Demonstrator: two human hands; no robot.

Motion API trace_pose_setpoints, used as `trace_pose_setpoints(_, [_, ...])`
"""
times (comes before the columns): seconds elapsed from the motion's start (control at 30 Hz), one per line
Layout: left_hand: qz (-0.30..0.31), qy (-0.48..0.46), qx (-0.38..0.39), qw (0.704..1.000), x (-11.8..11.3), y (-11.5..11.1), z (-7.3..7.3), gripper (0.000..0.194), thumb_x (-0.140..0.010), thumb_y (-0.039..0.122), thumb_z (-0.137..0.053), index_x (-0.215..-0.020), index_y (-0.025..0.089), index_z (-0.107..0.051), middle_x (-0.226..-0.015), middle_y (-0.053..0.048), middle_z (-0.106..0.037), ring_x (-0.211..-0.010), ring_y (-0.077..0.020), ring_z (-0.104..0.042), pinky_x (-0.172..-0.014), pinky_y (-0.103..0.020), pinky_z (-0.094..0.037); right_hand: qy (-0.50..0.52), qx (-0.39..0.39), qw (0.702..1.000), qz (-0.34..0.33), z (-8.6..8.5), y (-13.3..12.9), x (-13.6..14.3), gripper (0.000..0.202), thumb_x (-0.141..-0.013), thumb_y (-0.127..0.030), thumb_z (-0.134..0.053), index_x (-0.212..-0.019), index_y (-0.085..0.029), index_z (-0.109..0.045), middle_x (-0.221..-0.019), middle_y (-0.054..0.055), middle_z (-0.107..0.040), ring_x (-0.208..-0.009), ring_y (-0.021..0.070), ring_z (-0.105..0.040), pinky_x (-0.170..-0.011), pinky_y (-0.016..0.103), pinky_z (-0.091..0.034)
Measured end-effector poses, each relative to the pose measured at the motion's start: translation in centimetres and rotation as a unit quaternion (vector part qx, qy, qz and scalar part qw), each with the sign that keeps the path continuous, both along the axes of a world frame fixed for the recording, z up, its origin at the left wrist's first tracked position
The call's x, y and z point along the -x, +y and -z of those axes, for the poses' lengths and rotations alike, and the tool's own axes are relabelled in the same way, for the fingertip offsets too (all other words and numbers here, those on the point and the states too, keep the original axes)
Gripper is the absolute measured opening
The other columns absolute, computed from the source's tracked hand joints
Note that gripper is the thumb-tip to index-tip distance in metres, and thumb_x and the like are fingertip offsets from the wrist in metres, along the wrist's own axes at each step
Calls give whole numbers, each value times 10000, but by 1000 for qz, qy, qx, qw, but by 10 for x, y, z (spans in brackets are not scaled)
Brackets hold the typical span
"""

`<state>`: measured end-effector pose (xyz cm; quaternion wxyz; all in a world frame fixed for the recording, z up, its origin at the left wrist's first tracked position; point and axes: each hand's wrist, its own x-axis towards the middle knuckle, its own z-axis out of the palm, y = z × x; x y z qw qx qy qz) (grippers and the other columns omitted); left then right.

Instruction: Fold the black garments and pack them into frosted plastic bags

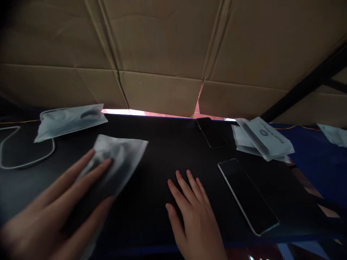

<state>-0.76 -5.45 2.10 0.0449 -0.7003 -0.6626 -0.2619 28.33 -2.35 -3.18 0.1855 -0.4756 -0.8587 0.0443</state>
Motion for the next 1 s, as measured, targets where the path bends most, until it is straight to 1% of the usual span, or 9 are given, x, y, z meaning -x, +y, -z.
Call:
trace_pose_setpoints(0.07, [46, 46, 5, 998, -31, 6, 1, 654, -1050, 518, -559, -1669, 331, -469, -1779, -61, -439, -1475, -416, -618, -1084, -589, -654, 3, -4, 1000, -1, 1, -1, -1, 524, -1149, -373, -523, -1667, -301, -483, -1738, 24, -459, -1617, 350, -430, -1174, 688, -561])
trace_pose_setpoints(0.13, [66, 92, 11, 993, -54, 11, 12, 664, -1073, 480, -538, -1680, 227, -446, -1740, -147, -480, -1511, -480, -559, -1040, -670, -652, 5, -7, 1000, -4, 1, -1, -1, 523, -1144, -369, -533, -1660, -293, -495, -1726, 30, -480, -1612, 350, -441, -1179, 681, -561])
trace_pose_setpoints(0.27, [112, 120, -10, 986, -66, 8, 27, 848, -1111, 544, -476, -1736, 31, -221, -1735, -259, -412, -1598, -533, -387, -1028, -786, -572, 14, -10, 1000, -14, 0, 1, -1, 519, -1132, -318, -529, -1651, -299, -499, -1696, 20, -534, -1609, 343, -452, -1186, 661, -563])
trace_pose_setpoints(0.47, [317, 192, 23, 928, -39, 2, 21, 878, -1018, 558, -704, -1722, 175, -346, -1750, -151, -420, -1571, -416, -491, -1108, -647, -562, 77, -47, 996, 11, 2, -2, -2, 424, -1108, -262, -558, -1532, -251, -570, -1550, 73, -692, -1461, 315, -645, -1132, 611, -612])
trace_pose_setpoints(0.57, [328, 161, 32, 930, -31, 2, 27, 877, -981, 577, -764, -1693, 203, -415, -1734, -134, -459, -1571, -411, -484, -1147, -629, -540, 136, -65, 989, 5, -4, -7, -5, 258, -1088, -225, -590, -1335, -233, -666, -1392, 81, -779, -1325, 263, -734, -1053, 477, -663])
trace_pose_setpoints(0.7, [329, 89, 66, 938, -29, 3, 29, 1055, -916, 680, -791, -1720, 166, -341, -1727, -165, -468, -1590, -373, -461, -1212, -553, -506, 129, -68, 982, -123, -17, -16, -3, 199, -1024, -132, -647, -1144, -252, -751, -1199, 19, -842, -1140, 211, -794, -936, 328, -677])
trace_pose_setpoints(0.8, [336, 66, 91, 935, -28, 5, 26, 1138, -866, 526, -909, -1734, 139, -285, -1738, -196, -436, -1597, -372, -451, -1228, -552, -491, 117, -77, 976, -168, -19, -21, 6, 188, -1021, -136, -673, -1106, -262, -783, -1109, -20, -860, -990, 188, -818, -842, 288, -678])
trace_pose_setpoints(0.9, [345, 65, 69, 934, -25, 7, 24, 915, -986, 475, -797, -1708, 136, -349, -1724, -180, -476, -1571, -344, -501, -1210, -528, -519, 152, -75, 976, -139, -18, -23, 15, 253, -1102, -157, -573, -1029, -274, -784, -1032, -25, -856, -898, 169, -813, -784, 281, -665])
trace_pose_setpoints(1.0, [343, 42, -5, 938, -24, 6, 22, 599, -1100, 467, -625, -1615, 180, -518, -1632, -108, -622, -1562, -297, -526, -1234, -491, -514, 178, -62, 971, -145, -25, -20, 21, 269, -1128, -145, -523, -1048, -233, -764, -994, 2, -847, -862, 158, -813, -823, 264, -662])
